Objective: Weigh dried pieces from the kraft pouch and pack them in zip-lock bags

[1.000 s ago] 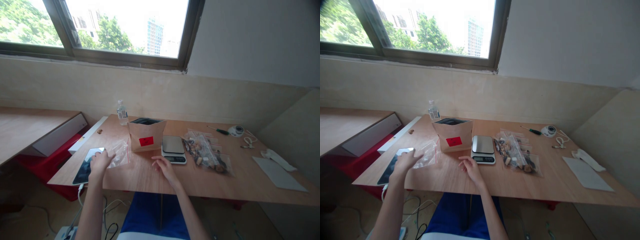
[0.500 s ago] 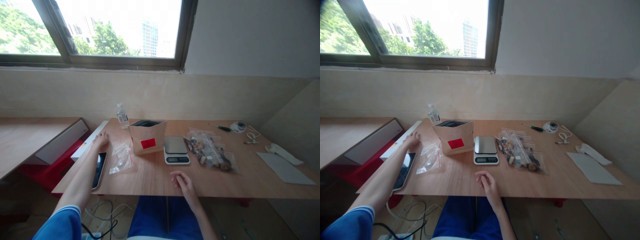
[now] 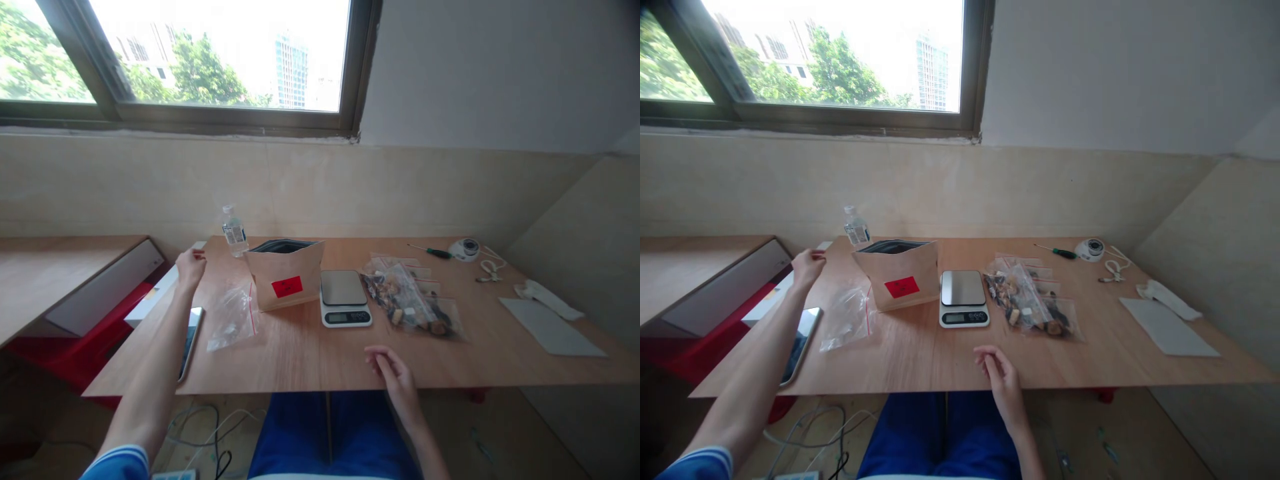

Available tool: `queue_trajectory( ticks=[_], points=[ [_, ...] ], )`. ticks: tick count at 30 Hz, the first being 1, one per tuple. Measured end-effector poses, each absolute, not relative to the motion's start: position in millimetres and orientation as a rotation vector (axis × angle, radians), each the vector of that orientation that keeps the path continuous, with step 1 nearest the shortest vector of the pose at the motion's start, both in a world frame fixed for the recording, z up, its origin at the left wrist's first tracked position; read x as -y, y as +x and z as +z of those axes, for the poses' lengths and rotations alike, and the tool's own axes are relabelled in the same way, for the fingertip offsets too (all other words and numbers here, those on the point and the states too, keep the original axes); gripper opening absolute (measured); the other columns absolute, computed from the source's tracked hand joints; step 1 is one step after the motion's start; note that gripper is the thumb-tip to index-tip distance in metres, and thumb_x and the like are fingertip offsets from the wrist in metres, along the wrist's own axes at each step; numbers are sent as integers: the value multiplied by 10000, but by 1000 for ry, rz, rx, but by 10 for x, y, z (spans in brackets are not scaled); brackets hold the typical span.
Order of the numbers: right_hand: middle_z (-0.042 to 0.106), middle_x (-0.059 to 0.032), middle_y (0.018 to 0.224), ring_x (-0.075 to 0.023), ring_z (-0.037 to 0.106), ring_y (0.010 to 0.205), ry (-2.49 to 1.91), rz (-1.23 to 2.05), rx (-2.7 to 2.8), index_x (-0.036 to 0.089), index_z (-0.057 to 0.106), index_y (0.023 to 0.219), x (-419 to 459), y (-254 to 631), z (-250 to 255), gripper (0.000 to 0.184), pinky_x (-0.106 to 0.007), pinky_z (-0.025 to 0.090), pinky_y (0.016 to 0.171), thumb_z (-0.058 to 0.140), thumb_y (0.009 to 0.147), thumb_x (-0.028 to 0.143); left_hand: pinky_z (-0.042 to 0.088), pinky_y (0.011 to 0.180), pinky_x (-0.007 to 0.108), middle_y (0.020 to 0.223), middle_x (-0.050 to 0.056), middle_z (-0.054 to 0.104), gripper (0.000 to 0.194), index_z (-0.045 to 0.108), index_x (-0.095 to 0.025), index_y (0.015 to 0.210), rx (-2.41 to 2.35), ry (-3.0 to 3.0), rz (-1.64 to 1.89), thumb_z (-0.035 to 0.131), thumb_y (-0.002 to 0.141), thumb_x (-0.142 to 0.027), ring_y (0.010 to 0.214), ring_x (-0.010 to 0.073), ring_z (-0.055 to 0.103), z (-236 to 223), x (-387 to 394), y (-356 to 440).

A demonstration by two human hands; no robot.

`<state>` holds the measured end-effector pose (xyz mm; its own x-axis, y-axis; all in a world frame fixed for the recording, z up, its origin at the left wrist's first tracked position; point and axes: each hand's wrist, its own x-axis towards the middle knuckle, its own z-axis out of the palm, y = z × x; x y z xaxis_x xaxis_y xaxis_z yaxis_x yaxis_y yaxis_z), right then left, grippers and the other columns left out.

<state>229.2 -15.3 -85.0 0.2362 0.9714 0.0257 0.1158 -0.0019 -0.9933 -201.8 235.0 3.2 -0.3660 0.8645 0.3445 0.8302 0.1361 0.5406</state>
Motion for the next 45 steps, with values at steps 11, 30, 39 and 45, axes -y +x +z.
queue_trajectory(
  ticks=[11, 30, 39, 45],
  points=[
    [611, -104, 953, -248, 528, 961, -1591, -188, 1428, 190, 632, 941, -556, 3034, -554, 276, -427, 358, 883, 381, 847, 257, 490, 814, 294, 953, 52, 668, 208, 645, -173, 941, -1037, 2356, 1168, 536, 825, -308, 888, 152, 615, 1101, -1651, -561],
    [543, -186, 1085, -316, 471, 999, -1933, -353, 1481, 117, 514, 1153, -917, 3262, -873, 415, -471, 397, 825, 371, 857, 371, 484, 889, 387, 1222, 81, 582, 503, 540, -232, 1173, -1385, 2142, 1263, 619, 741, -476, 1029, 220, 598, 854, -1348, -843],
    [634, -165, 888, -315, 556, 887, -2092, -127, 1259, 148, 677, 869, -1145, 3550, -668, 340, -487, 386, 771, 467, 796, 405, 507, 835, 362, 1084, 74, 635, 556, 466, -227, 1235, -1472, 1830, 1497, 613, 750, -458, 916, 194, 635, 393, -1345, -539],
    [688, -135, 752, -239, 617, 677, -1814, 219, 1218, 134, 684, 770, -988, 3499, -371, 322, -357, 454, 653, 550, 719, 423, 390, 1000, 398, 1289, 135, 517, 496, 395, -198, 1294, -1631, 1675, 1665, 444, 866, -444, 1191, 224, 497, 63, -1196, -599]
  ],
)
